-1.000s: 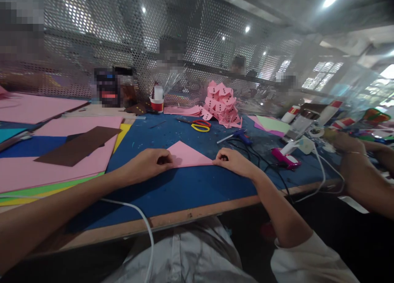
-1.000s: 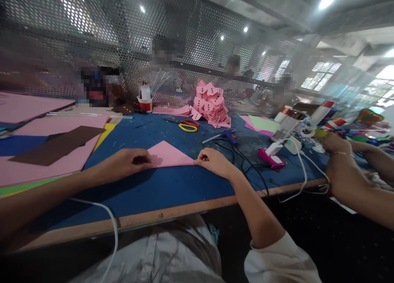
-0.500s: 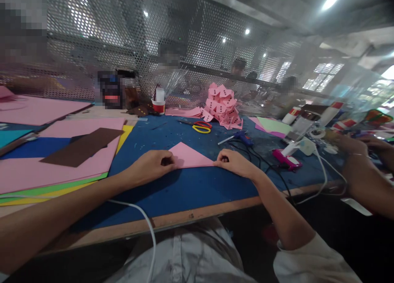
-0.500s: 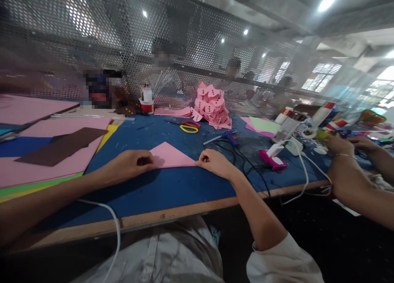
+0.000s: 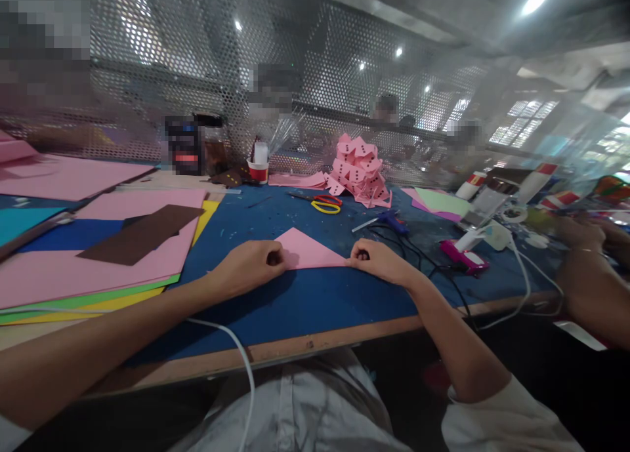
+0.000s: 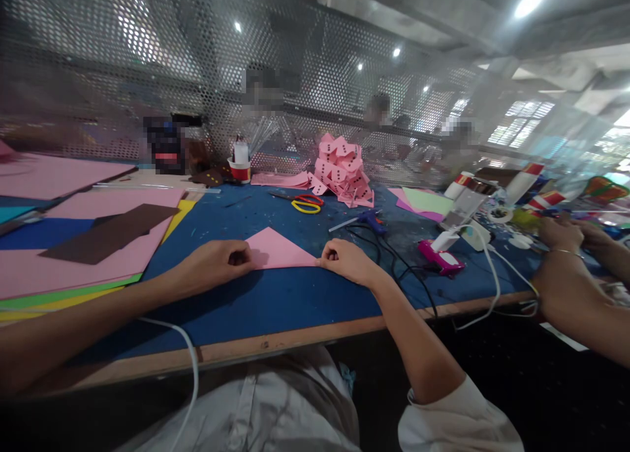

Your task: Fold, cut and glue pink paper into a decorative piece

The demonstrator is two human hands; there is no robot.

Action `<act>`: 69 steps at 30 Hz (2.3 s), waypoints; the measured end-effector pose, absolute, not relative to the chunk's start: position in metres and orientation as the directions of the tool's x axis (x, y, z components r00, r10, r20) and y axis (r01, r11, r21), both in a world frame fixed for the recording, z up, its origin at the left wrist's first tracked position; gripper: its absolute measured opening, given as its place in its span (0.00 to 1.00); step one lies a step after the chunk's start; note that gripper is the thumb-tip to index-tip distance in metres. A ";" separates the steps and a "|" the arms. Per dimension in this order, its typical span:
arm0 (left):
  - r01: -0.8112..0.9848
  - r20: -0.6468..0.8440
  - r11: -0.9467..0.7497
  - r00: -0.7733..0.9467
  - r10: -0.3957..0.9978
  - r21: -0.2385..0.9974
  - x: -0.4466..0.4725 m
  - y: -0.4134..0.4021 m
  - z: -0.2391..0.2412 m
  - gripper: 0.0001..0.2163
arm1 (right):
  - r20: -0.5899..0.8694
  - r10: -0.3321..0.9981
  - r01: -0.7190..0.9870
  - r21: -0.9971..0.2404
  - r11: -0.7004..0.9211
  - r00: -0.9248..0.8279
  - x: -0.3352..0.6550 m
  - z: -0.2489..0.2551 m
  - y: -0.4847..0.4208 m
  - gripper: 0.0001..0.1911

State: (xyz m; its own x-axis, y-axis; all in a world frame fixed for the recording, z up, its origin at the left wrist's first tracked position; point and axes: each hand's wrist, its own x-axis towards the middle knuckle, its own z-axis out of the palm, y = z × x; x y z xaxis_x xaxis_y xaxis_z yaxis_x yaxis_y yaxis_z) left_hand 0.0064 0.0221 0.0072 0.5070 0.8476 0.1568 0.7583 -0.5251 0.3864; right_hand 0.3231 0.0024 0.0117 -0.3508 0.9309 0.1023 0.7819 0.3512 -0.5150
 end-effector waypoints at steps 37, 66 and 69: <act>0.753 0.147 -0.551 0.538 0.830 0.360 0.007 0.022 0.009 0.10 | 0.122 0.934 0.776 -0.527 0.347 -0.335 0.327 0.006 0.005 0.18; 0.646 0.206 -0.657 0.634 0.745 0.388 0.002 0.027 -0.003 0.08 | 0.100 0.912 0.712 -0.593 0.376 -0.398 0.333 0.008 0.009 0.06; 0.649 0.194 -0.652 0.635 0.748 0.391 0.002 0.028 -0.003 0.09 | 0.094 0.910 0.715 -0.589 0.377 -0.403 0.335 0.008 0.008 0.06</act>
